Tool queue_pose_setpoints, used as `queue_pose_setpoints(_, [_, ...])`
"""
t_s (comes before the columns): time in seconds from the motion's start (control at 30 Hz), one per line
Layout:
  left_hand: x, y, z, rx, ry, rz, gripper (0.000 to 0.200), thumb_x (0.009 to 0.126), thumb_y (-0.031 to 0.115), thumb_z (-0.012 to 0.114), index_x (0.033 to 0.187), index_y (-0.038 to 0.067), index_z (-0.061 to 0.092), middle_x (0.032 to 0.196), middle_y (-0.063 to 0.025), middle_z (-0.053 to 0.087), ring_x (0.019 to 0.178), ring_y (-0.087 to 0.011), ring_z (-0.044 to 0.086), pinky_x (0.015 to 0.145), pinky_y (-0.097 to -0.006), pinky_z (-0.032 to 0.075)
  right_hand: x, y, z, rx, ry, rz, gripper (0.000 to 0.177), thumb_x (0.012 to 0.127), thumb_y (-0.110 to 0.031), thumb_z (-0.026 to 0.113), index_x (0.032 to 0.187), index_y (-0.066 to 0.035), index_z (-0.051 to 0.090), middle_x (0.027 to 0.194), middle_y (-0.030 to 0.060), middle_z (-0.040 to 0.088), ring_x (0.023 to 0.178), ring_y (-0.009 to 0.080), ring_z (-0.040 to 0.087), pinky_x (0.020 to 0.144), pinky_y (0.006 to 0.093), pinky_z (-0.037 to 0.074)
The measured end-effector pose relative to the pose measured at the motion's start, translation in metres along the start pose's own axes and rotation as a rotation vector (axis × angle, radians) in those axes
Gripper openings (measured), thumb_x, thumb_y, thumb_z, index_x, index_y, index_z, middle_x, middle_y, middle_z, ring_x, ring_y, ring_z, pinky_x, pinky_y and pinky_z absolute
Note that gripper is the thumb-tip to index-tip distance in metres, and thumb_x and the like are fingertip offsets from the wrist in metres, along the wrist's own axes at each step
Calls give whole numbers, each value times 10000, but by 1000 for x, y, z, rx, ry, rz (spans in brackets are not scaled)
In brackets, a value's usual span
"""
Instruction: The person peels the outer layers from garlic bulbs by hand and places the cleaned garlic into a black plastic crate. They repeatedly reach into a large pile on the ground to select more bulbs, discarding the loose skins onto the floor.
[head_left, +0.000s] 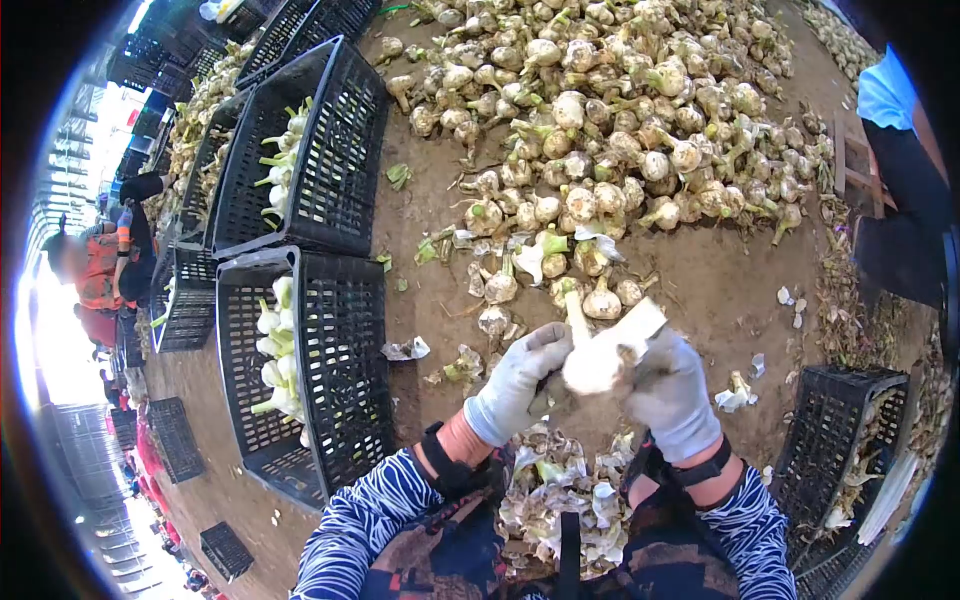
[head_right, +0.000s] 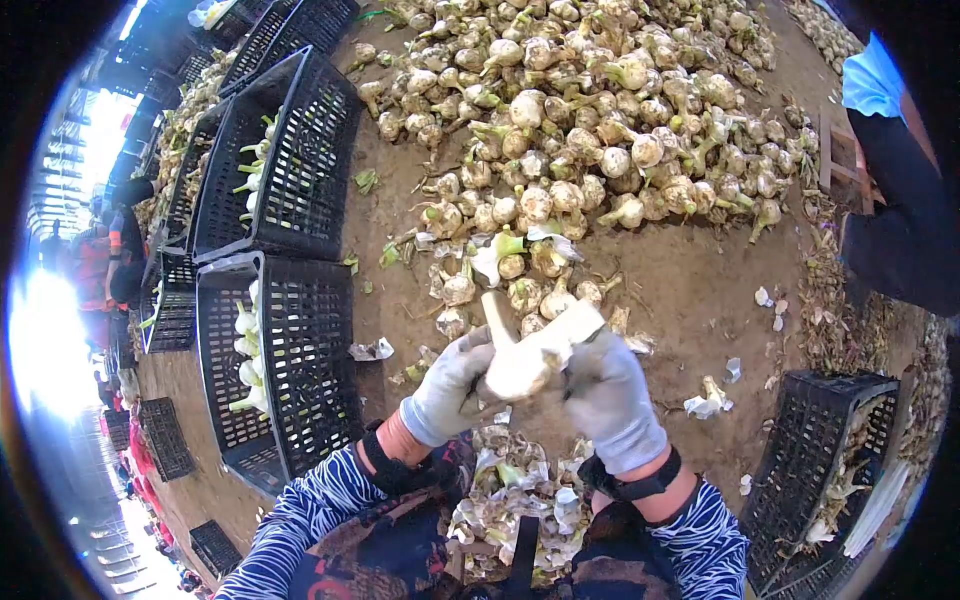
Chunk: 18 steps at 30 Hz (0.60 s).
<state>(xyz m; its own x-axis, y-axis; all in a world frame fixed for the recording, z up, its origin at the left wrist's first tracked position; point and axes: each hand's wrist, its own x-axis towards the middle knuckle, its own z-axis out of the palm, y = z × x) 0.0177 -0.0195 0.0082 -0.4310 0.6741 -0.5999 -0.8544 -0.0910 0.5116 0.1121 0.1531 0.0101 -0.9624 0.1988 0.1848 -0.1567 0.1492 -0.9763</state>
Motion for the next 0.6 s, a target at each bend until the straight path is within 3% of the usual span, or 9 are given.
queue_pose_setpoints(0.07, [-1,8,3,62,-16,-53,304,973,235,586,1198,39,529,876,-4,621,596,-53,560,465,-168,412,0,-6,-2,391,223,377,217,843,58,535,1020,20,655,990,81,661,727,131,639,666,237,515])
queue_pose_setpoints(0.13, [3,13,12,0,67,16,326,961,93,538,1280,36,500,1000,-59,634,759,-112,621,631,-241,534,5,-10,2,394,233,408,259,828,74,512,1039,21,651,978,76,667,745,125,640,689,242,516])
queue_pose_setpoints(0.2, [3,7,0,20,56,60,474,962,187,569,1379,20,416,1084,-81,641,809,-163,667,657,-308,576,6,-13,5,407,246,484,344,797,106,465,1079,22,644,956,66,680,779,111,643,735,253,518])
queue_pose_setpoints(0.3, [-13,10,16,131,78,138,763,926,436,575,1506,59,255,1358,-87,516,1169,-221,561,918,-383,505,-8,8,21,155,199,356,318,774,60,504,1069,21,615,971,107,678,850,178,654,757,288,512])
queue_pose_setpoints(0.4, [5,-13,-8,197,-49,149,703,967,430,528,1502,60,261,1291,-73,551,1123,-166,569,878,-329,511,-7,-8,27,-147,-30,147,310,731,40,541,1027,-7,619,911,154,643,813,279,661,740,331,518])
queue_pose_setpoints(0.43, [3,-12,-8,188,-8,103,584,1005,432,473,1436,48,386,1142,-47,612,1018,-126,596,836,-289,513,-7,-12,31,-262,-143,58,308,716,27,550,1011,-25,624,879,155,620,799,321,649,740,344,521])
queue_pose_setpoints(0.53, [3,-3,-15,443,153,9,495,1029,427,431,1320,37,521,971,-15,638,905,-110,616,803,-274,516,-14,-6,34,-218,-314,109,288,753,-2,558,1031,-30,629,896,126,647,795,269,655,728,350,520])
queue_pose_setpoints(0.57, [-2,-4,-8,409,201,67,481,1031,425,416,1229,22,589,908,-16,653,842,-114,626,784,-268,516,-17,-7,35,289,-234,418,267,815,-29,558,1071,-5,631,917,87,678,781,200,652,706,337,522])
queue_pose_setpoints(0.6, [4,-19,-16,114,188,71,471,1037,392,399,1259,13,569,939,-38,671,840,-117,628,773,-267,517,-11,-18,28,512,-155,658,264,866,-42,529,1097,44,624,936,68,688,777,154,646,674,303,527])
